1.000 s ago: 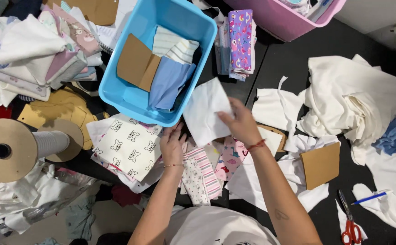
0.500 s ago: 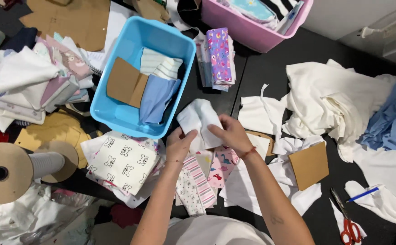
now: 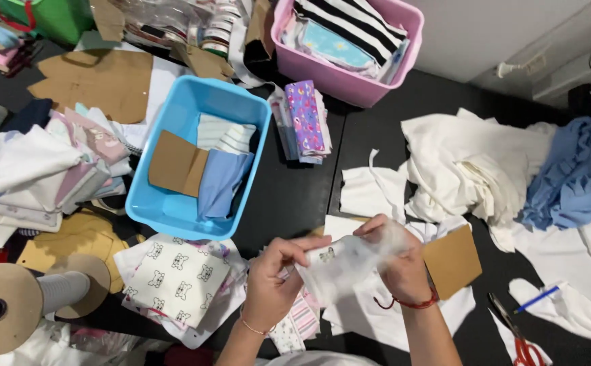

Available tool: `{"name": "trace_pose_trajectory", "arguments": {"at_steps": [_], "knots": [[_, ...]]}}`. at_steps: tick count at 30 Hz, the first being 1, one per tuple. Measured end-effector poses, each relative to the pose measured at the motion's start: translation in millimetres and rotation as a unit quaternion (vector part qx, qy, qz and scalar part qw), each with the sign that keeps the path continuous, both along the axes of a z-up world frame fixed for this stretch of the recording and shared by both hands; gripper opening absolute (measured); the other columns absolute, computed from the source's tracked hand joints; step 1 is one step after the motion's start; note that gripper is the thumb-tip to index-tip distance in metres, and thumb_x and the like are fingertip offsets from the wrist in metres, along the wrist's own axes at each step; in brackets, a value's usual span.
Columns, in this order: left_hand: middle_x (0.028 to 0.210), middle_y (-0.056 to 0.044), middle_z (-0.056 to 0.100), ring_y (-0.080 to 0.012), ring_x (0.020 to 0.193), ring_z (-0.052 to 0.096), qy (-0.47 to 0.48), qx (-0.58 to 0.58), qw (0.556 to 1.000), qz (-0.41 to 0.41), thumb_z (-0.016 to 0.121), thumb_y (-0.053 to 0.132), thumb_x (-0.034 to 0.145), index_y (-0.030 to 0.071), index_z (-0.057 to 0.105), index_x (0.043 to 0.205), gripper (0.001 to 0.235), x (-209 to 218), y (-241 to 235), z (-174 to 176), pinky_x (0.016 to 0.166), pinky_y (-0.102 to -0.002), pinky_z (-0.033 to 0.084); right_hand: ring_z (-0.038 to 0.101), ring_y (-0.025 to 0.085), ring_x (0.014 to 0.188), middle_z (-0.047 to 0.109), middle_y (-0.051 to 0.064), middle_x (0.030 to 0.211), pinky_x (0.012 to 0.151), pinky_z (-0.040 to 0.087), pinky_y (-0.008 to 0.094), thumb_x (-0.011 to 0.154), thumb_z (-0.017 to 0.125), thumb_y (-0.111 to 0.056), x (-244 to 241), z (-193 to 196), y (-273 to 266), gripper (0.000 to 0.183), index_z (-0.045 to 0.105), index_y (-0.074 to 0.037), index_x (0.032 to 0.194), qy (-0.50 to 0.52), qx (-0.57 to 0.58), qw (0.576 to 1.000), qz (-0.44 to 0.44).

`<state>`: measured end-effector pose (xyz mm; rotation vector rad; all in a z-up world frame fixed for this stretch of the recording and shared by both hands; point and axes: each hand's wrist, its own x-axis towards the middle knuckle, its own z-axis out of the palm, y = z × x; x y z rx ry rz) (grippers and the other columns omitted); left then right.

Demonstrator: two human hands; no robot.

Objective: Tracing a pattern onto fabric and cutting it out with scissors

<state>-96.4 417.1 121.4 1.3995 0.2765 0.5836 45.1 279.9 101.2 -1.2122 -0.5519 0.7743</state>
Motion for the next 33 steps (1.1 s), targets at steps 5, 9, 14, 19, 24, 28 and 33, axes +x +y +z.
{"name": "trace_pose_trajectory", "arguments": {"at_steps": [5, 9, 14, 19, 24, 28, 33], "knots": [[0.104, -0.021, 0.062, -0.0266, 0.107, 0.056, 0.042, -0.083, 0.995, -0.028, 0.035, -0.005, 0.079, 0.01, 0.036, 0.077, 0.016, 1.7, -3.0, -3.0, 0.082, -0.028, 0.042, 0.05, 0.021, 0.082, 0.052, 0.014, 0.091, 0.065, 0.04, 0.025, 0.075, 0.057, -0.004, 4.1, -11.4, -4.1, 0.017, 0.052, -0.016, 0.064, -0.074, 0.012, 0.997, 0.003], [0.105, -0.028, 0.059, -0.0299, 0.109, 0.054, 0.029, -0.136, 0.99, -0.02, 0.035, -0.003, 0.081, 0.011, 0.034, 0.078, 0.014, 2.5, -7.7, -3.3, 0.078, -0.027, 0.042, 0.052, 0.024, 0.082, 0.056, 0.018, 0.095, 0.065, 0.038, 0.029, 0.078, 0.045, -0.007, -3.6, -22.6, -10.1, 0.008, 0.051, -0.01, 0.075, 0.144, -0.053, 0.987, -0.056], [0.104, -0.018, 0.065, -0.011, 0.064, 0.044, 0.104, -0.091, 0.989, -0.049, 0.038, -0.001, 0.08, 0.012, 0.033, 0.075, 0.015, 5.1, -4.1, -8.8, 0.044, -0.018, 0.028, 0.059, 0.024, 0.068, 0.059, 0.017, 0.089, 0.05, 0.047, 0.032, 0.076, 0.054, -0.023, -4.6, -24.1, -10.9, 0.026, 0.049, -0.003, 0.091, 0.265, -0.076, 0.961, -0.022], [0.1, -0.016, 0.067, -0.0209, 0.095, 0.063, 0.136, -0.084, 0.987, -0.034, 0.038, -0.002, 0.078, 0.01, 0.036, 0.074, 0.013, 5.8, 2.0, -26.7, 0.064, -0.022, 0.043, 0.056, 0.015, 0.067, 0.061, 0.01, 0.082, 0.053, 0.05, 0.022, 0.067, 0.068, 0.002, 14.2, -26.1, -21.2, 0.029, 0.06, 0.0, 0.095, 0.145, -0.281, 0.947, 0.052], [0.109, -0.006, 0.064, -0.013, 0.089, 0.065, 0.306, -0.044, 0.951, 0.002, 0.045, 0.007, 0.08, 0.012, 0.046, 0.074, 0.008, -5.1, 15.6, -35.4, 0.052, -0.018, 0.043, 0.053, 0.009, 0.077, 0.059, 0.0, 0.082, 0.068, 0.042, 0.021, 0.073, 0.066, -0.017, 62.6, 13.7, 22.4, 0.016, 0.057, -0.01, 0.084, -0.183, -0.369, 0.9, -0.142], [0.105, -0.009, 0.065, -0.0172, 0.097, 0.063, 0.281, -0.073, 0.956, 0.039, 0.046, 0.005, 0.08, 0.01, 0.047, 0.074, 0.008, -23.8, 17.4, -51.5, 0.077, -0.023, 0.049, 0.053, 0.009, 0.071, 0.061, -0.004, 0.094, 0.056, 0.04, 0.024, 0.077, 0.063, -0.017, 113.7, -47.5, 63.0, 0.021, 0.052, -0.012, 0.094, -0.426, -0.314, 0.822, -0.211], [0.106, 0.005, 0.064, -0.0113, 0.102, 0.058, 0.397, 0.042, 0.915, 0.048, 0.044, 0.016, 0.082, 0.015, 0.052, 0.079, 0.008, -42.5, 9.8, -25.8, 0.057, -0.025, 0.044, 0.021, 0.031, 0.128, 0.034, 0.013, 0.134, 0.095, 0.017, 0.058, 0.068, 0.044, 0.001, 134.0, -152.4, 82.7, 0.065, 0.027, -0.005, 0.131, -0.485, -0.355, 0.795, 0.082]]}}
